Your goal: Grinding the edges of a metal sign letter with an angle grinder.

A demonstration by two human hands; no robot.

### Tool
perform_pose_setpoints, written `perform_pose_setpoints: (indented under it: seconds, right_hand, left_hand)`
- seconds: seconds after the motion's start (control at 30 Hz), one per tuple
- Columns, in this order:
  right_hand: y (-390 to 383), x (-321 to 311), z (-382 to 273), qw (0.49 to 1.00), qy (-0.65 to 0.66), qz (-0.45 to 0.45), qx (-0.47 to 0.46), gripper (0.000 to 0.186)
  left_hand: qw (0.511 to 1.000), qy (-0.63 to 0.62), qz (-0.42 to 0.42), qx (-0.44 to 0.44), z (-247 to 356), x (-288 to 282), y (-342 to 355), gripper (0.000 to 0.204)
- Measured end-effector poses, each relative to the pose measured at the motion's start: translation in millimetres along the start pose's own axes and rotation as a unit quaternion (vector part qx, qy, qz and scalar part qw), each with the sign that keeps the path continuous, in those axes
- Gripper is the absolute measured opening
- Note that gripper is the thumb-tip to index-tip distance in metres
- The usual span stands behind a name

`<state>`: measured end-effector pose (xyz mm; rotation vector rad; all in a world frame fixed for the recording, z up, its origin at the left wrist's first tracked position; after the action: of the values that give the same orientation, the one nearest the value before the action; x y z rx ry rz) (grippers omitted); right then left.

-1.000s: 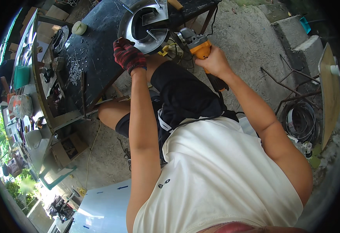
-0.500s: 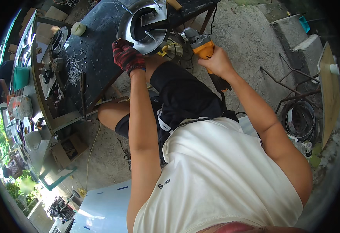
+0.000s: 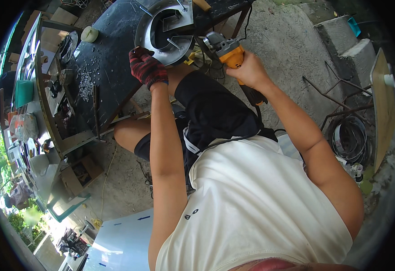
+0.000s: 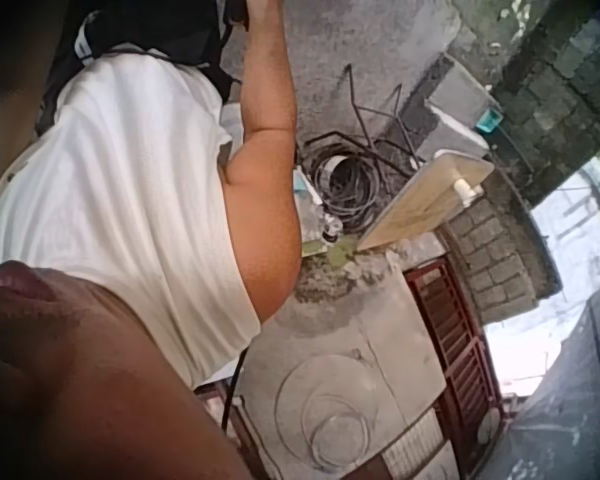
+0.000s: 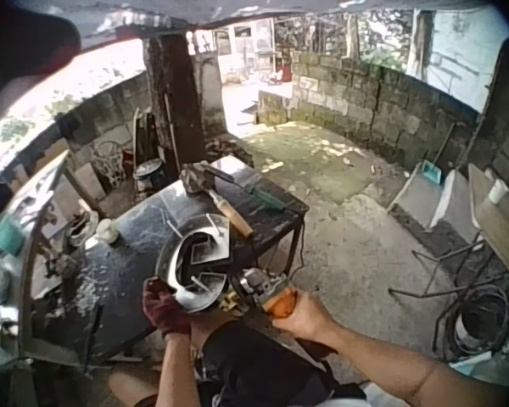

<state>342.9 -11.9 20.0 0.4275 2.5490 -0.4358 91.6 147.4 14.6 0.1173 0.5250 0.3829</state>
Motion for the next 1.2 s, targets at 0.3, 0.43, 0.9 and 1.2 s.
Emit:
perform_pose_setpoints:
  seconds: [0.3, 0.43, 0.9, 1.2]
  right_hand:
    - [5.3, -11.9, 17.0, 0.988, 0.116, -0.095, 0.024, 0.047]
    - [13.1, -26.5, 7.0, 0.966, 0.151, -0.195, 0.083, 0.04]
    - [28.2, -26.4, -5.6, 0.954, 0.114, -0.258, 0.097, 0.04]
    - [30.7, -27.1, -5.0, 0.951, 0.111, -0.267, 0.108, 0.039]
  left_hand:
    - [0.998, -0.041, -0.013, 0.039, -14.8, -1.3, 3.9, 0.016]
    - [0.994, -0.017, -0.011, 0.105, -24.5, 1.4, 9.9, 0.017]
    - [0.989, -0.019, -0.016, 0.146, -34.6, 9.4, 15.9, 0.02]
    - [0.987, -0.007, 0.004, 0.159, -37.0, 13.6, 15.5, 0.018]
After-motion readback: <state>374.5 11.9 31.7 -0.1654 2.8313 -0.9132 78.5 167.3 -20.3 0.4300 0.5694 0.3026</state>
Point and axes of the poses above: each hand's wrist, its own y-axis towards the middle knuckle, its own x-axis out of the palm, z = x × y, the point moved 2 cm from there along y, towards the middle knuckle, and after that the axes turned 9 degrees about y, right-handed, at the moved point
